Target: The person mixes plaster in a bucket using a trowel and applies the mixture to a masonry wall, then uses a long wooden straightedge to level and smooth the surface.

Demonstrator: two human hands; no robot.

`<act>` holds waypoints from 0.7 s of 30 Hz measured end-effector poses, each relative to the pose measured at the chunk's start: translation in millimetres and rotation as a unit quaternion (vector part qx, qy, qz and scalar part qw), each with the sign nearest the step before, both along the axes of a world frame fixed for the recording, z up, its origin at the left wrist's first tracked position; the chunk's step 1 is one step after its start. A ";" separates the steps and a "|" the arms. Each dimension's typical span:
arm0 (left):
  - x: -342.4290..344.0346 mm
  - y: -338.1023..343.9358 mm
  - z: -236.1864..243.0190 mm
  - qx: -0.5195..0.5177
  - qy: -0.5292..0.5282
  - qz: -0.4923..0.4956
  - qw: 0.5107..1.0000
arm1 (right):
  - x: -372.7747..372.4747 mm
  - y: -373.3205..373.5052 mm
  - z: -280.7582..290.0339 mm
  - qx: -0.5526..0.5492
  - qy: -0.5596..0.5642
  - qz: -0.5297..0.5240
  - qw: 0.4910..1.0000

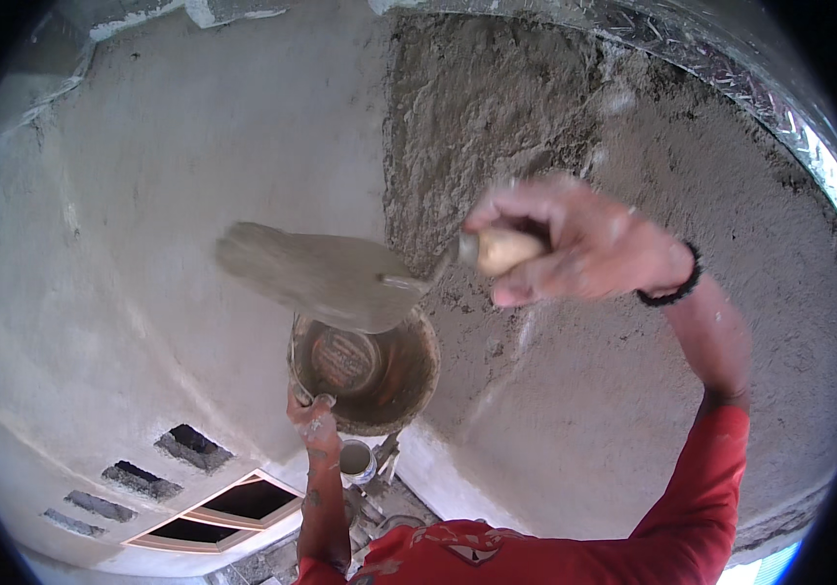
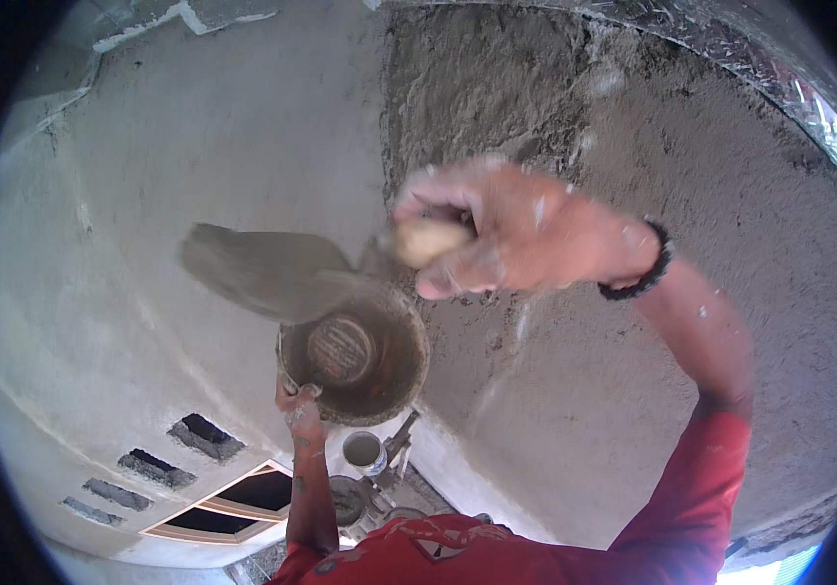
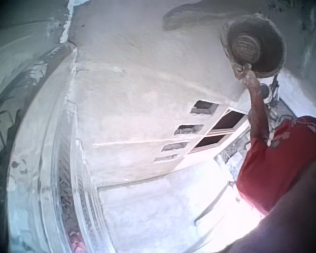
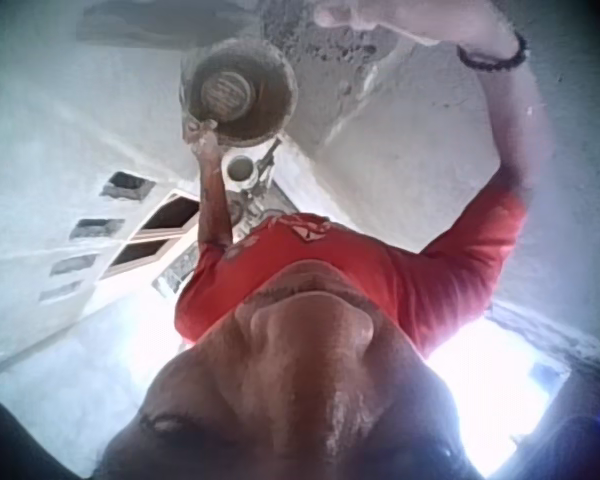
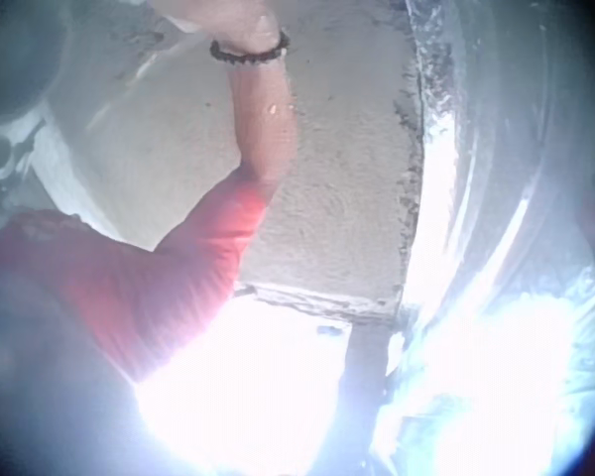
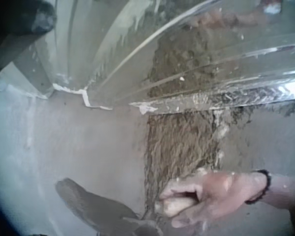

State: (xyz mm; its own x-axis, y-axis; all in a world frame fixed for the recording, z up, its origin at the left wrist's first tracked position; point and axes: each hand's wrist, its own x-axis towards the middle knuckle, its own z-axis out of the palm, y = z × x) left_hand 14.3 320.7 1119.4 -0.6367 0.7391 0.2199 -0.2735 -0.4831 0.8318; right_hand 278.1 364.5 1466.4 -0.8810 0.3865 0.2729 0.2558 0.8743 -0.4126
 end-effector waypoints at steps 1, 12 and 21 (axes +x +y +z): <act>0.1 1.1 -1.8 -0.012 0.002 0.005 1.000 | -5.1 -11.4 22.4 -0.002 0.001 0.006 1.000; 1.8 -5.0 -31.4 -0.024 0.092 0.012 0.995 | 150.5 138.1 75.3 0.285 0.138 -0.215 0.924; -10.3 52.3 -99.1 -0.158 0.088 0.098 0.979 | 133.5 58.7 -55.2 -0.095 0.186 -0.355 0.911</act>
